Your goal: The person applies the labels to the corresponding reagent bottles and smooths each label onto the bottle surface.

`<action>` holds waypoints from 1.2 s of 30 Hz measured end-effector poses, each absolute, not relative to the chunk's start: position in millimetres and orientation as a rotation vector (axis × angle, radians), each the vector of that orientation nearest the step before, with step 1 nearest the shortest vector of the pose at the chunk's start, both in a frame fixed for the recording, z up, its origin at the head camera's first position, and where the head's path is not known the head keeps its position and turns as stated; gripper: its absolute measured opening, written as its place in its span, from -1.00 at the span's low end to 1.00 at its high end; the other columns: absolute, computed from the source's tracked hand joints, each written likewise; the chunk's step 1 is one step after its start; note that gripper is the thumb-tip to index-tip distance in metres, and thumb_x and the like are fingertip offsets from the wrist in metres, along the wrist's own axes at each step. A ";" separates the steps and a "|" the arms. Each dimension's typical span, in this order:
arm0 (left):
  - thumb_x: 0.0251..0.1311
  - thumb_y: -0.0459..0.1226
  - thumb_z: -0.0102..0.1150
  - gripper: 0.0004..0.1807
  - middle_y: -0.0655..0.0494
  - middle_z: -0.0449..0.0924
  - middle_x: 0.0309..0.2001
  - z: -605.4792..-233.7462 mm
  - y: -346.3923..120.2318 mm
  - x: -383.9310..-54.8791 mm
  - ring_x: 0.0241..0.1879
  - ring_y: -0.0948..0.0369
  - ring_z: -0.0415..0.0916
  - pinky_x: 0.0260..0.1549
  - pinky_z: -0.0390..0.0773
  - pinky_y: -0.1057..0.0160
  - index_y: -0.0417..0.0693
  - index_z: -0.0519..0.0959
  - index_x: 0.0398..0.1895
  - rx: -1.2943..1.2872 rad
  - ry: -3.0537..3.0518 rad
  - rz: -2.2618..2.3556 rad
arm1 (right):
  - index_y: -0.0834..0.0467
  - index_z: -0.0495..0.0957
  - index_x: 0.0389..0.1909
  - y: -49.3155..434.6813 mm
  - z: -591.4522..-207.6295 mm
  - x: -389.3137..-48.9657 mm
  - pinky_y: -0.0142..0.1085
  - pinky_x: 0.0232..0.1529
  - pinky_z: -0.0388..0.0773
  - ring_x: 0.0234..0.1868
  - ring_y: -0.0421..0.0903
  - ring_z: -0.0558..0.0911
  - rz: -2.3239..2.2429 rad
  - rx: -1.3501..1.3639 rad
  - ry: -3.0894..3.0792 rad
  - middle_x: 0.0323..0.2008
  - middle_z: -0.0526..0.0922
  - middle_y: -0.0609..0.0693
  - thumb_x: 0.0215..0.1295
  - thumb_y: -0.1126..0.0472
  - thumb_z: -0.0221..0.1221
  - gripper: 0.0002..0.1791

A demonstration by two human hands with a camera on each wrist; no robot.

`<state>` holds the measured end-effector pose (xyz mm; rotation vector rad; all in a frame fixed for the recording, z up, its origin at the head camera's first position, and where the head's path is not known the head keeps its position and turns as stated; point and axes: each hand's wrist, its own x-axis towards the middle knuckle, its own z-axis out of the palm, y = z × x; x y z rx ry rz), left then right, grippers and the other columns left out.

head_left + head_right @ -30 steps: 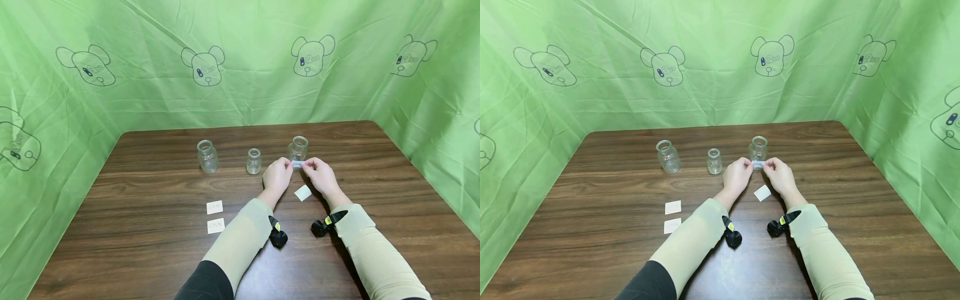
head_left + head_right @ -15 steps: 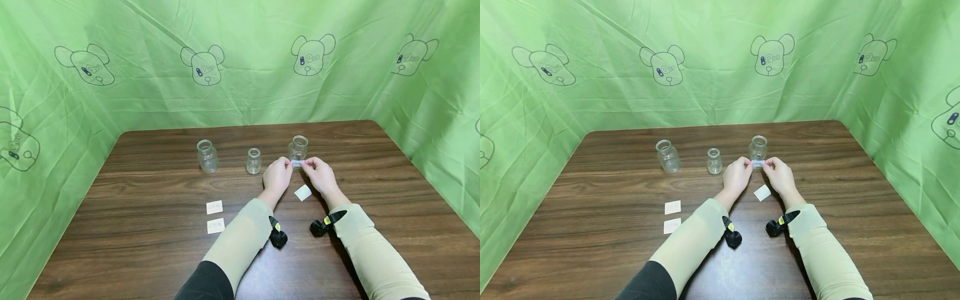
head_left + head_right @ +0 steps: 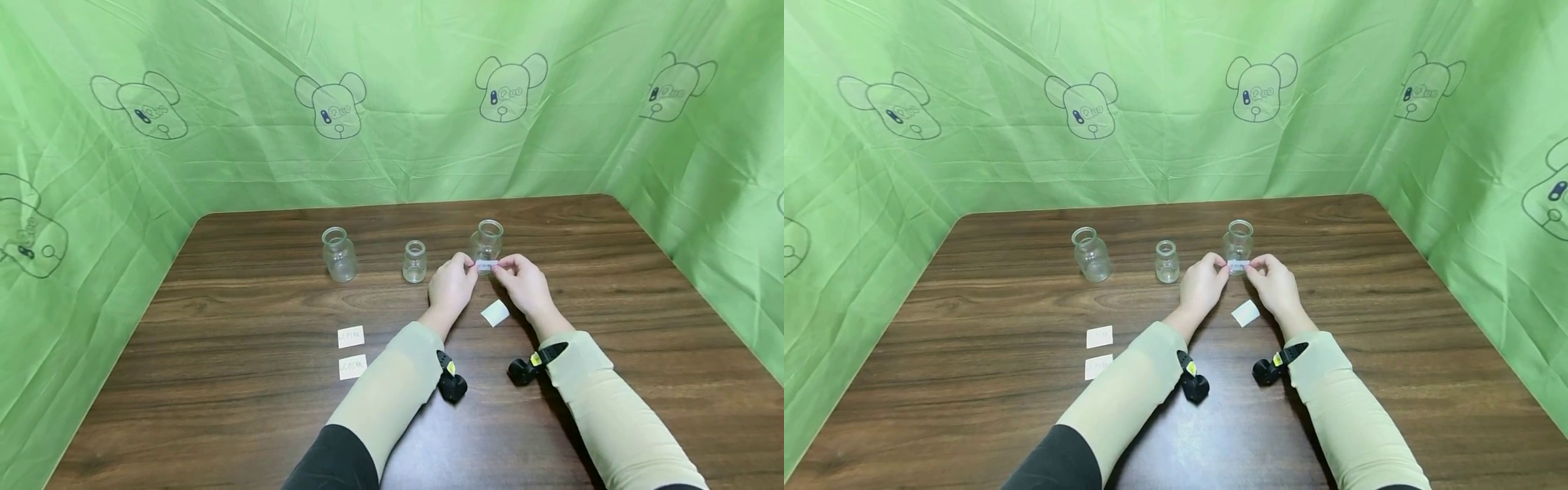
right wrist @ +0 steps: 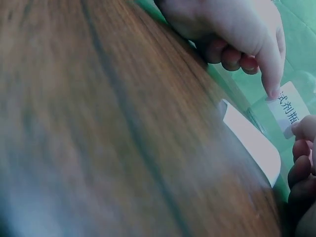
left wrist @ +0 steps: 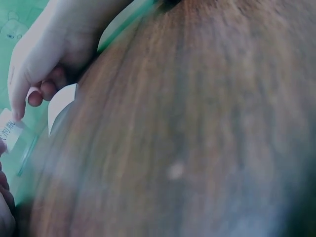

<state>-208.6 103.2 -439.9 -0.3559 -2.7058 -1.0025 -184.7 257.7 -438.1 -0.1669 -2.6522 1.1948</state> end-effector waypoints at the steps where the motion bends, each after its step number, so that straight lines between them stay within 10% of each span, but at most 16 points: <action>1: 0.21 -0.05 0.14 -0.77 0.23 0.58 -0.48 -439.5 103.2 -208.9 -0.54 0.24 0.51 -0.61 0.40 0.27 0.10 0.52 -0.15 -0.364 -2.702 -1.038 | 0.24 0.47 -0.14 259.2 -437.8 -184.2 -0.30 -0.50 0.38 -0.58 -0.15 0.45 1.224 -0.172 -2.643 -0.56 0.47 -0.01 0.28 0.07 0.15 -0.69; 14: 0.17 -0.03 0.21 -0.17 0.27 0.44 -0.57 -421.0 99.4 -224.1 -0.65 0.30 0.39 -0.69 0.35 0.32 0.15 0.00 0.44 -0.482 -2.766 -1.248 | 0.08 -0.05 0.45 266.7 -425.2 -190.0 -0.22 -0.45 0.36 -0.59 -0.13 0.44 1.192 -0.023 -2.669 -0.56 0.52 0.03 0.20 -0.11 0.20 -0.08; 23: 0.18 -0.07 0.21 -0.14 0.24 0.42 -0.64 -417.9 95.8 -229.5 -0.66 0.31 0.37 -0.72 0.34 0.32 0.40 -0.05 0.45 -0.592 -2.795 -1.191 | -0.01 0.08 0.42 262.6 -419.8 -196.1 -0.23 -0.58 0.37 -0.65 -0.10 0.42 1.131 0.063 -2.711 -0.56 0.51 0.02 0.19 -0.13 0.21 -0.16; 36: 0.18 -0.11 0.21 -0.27 0.19 0.45 -0.62 -413.3 96.7 -229.0 -0.64 0.29 0.36 -0.69 0.34 0.30 0.26 0.14 0.40 -0.640 -2.774 -1.192 | 0.10 0.18 0.37 265.8 -418.1 -195.7 -0.24 -0.59 0.35 -0.66 -0.12 0.39 1.077 0.037 -2.758 -0.55 0.50 0.03 0.24 -0.12 0.16 -0.25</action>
